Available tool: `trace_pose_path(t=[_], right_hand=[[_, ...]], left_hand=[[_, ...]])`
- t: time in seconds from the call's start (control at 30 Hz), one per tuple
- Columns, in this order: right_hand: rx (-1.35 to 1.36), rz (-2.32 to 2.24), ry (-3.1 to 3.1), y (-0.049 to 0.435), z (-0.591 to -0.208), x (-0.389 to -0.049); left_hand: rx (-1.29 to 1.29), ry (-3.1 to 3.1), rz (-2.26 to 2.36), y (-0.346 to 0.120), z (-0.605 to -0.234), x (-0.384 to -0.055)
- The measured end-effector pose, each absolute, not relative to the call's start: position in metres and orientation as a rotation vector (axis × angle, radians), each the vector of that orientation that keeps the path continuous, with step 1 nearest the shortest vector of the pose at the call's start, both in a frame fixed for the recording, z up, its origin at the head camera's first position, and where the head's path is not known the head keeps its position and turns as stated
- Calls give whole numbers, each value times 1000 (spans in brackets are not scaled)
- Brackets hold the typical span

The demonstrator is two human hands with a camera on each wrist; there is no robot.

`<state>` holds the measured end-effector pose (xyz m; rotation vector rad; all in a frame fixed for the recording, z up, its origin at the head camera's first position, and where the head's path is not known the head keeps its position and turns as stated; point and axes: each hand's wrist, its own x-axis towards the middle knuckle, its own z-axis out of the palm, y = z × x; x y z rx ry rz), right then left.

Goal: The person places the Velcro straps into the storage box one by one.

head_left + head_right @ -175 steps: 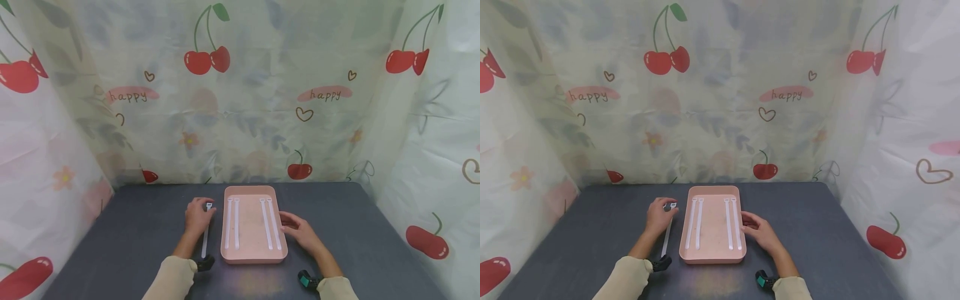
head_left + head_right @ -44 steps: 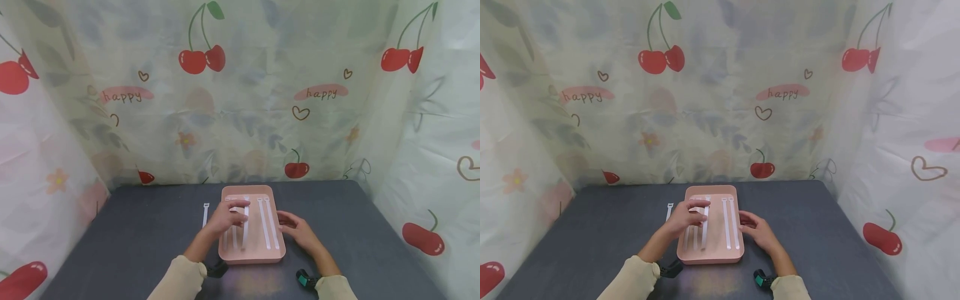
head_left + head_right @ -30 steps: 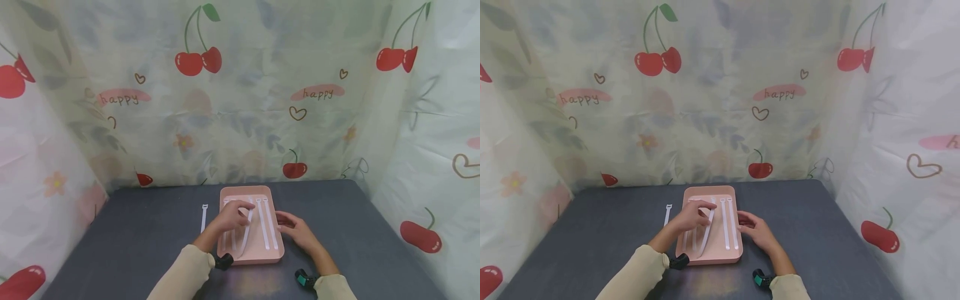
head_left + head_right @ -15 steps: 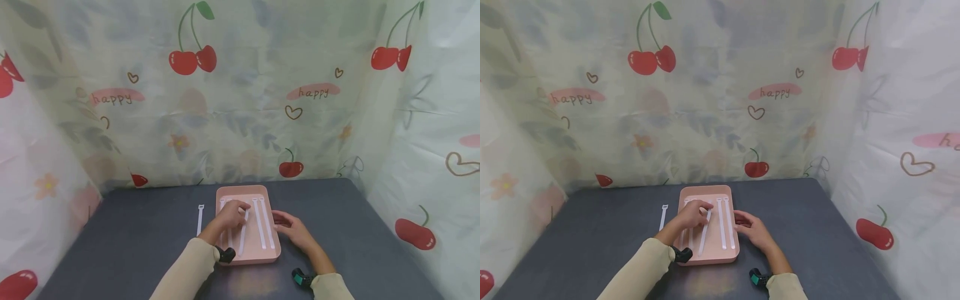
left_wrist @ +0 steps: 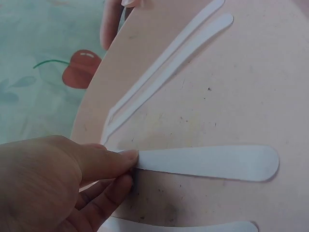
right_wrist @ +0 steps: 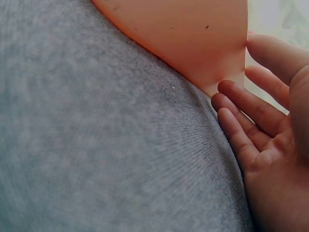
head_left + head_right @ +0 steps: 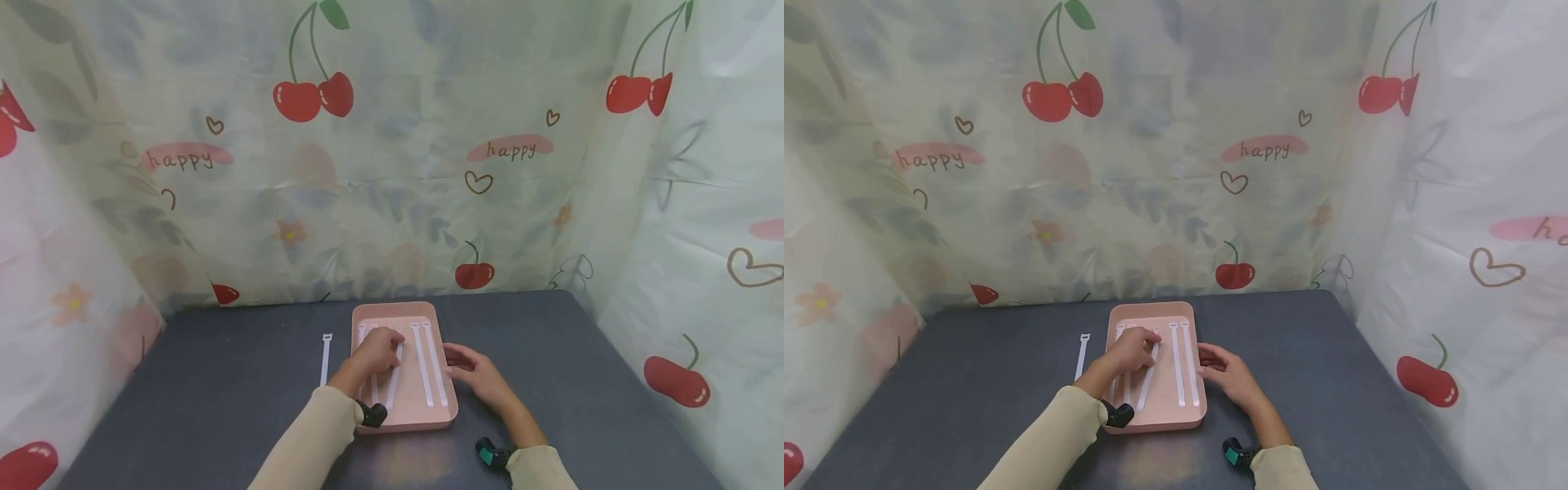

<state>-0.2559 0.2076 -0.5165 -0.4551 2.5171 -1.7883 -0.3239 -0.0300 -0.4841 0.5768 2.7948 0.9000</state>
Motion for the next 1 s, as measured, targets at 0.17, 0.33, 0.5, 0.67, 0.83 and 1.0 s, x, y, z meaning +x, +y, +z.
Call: trace_pose_path(t=[0.17, 0.33, 0.5, 0.67, 0.83, 1.0], right_hand=[[-423, -1786, 2519, 211, -529, -264], [-447, -1793, 2510, 210, -528, -264], [-428, -1798, 2504, 211, -529, -264], [-446, -1819, 2497, 211, -529, -264], [-444, -1823, 2492, 210, -529, -264], [-402, -1818, 2495, 210, -528, -263]], left_hand=[[579, 2814, 876, -31, -485, -324], [541, 2813, 869, -33, -483, -322], [469, 2800, 875, -35, -483, -321], [442, 2810, 867, -35, -482, -320], [411, 2857, 852, -33, -483, -317], [386, 2895, 810, -30, -486, -317]])
